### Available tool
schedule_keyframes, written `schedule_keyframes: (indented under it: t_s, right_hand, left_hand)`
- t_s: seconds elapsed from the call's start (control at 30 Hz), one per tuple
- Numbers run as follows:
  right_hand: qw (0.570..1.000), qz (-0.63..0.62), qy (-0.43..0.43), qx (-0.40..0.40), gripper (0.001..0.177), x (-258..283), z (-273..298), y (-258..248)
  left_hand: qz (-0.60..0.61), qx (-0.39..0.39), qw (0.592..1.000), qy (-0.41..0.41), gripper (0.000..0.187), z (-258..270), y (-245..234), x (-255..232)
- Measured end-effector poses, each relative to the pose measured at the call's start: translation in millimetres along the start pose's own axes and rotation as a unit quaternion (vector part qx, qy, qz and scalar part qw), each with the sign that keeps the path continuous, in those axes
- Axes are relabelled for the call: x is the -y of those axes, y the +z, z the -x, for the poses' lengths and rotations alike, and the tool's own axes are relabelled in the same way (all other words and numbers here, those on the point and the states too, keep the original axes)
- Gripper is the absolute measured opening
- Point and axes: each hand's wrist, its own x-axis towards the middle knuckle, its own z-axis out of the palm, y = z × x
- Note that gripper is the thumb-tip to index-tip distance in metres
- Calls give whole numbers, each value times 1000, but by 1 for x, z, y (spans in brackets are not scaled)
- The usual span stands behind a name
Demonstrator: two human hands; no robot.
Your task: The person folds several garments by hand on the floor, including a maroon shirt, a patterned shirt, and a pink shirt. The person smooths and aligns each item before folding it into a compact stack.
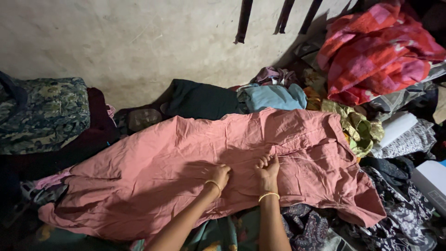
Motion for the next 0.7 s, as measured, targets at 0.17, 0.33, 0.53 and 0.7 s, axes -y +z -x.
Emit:
schedule_keyframes:
  t_s: [0.17,0.33,0.53,0.7]
  right_hand:
    - [1000,-19,6,-15,39,-1,0,0]
    - [999,9,-10,-31,38,-1,-2,0]
    - [998,-12,-18,-55,37,-1,-3,3]
    - [999,3,-23,-48,38,-2,-1,1]
  left_hand:
    - [-111,57,991,-55,11,-2,-15,-30]
    - [-295,95,949,62,18,-5,-10,-38]
    - [-267,67,961,14,29,-13,5,-14]
    - [-186,17,982,-22,42,-13,4,21]
